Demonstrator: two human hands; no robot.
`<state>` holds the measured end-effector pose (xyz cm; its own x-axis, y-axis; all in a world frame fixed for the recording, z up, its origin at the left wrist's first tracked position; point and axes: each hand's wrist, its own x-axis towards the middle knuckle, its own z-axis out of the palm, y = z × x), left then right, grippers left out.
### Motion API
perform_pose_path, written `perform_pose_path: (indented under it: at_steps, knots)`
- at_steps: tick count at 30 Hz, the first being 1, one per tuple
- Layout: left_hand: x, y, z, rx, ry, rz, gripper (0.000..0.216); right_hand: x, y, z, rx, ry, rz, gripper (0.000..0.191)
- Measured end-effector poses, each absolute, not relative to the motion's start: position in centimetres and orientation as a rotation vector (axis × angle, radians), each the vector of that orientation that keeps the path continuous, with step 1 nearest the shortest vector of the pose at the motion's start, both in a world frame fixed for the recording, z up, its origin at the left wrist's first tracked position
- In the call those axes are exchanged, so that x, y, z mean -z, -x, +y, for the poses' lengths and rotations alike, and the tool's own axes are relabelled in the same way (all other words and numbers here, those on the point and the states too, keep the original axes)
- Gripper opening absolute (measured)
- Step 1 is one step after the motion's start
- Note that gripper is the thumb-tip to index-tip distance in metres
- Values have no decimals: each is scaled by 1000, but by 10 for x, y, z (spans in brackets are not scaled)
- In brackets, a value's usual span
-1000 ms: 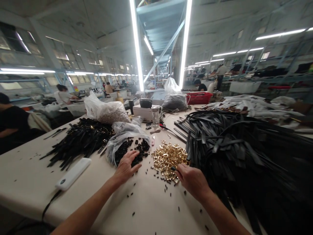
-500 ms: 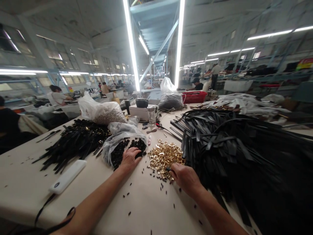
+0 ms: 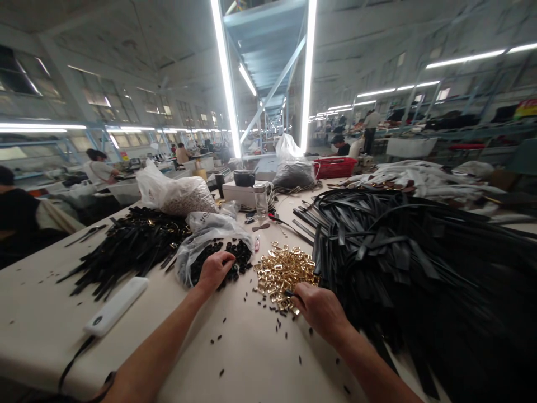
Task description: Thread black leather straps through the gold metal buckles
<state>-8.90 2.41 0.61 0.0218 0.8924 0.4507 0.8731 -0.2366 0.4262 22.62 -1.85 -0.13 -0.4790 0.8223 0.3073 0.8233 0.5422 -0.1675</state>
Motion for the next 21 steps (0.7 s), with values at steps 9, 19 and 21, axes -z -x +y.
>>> perform_pose_path:
  at_steps: [9,19,21]
  knots:
    - [-11,38,24,-1389,-1611,1447,13,6,-224,-19,-47,1408,-2428,6]
    - [15,-40,0,-1286,-782,875,26,2,-226,-17,-78,1357,-2306,11]
    - [20,-44,-2,-1265,-702,850,26,1,-227,-17,-77,1325,-2245,13]
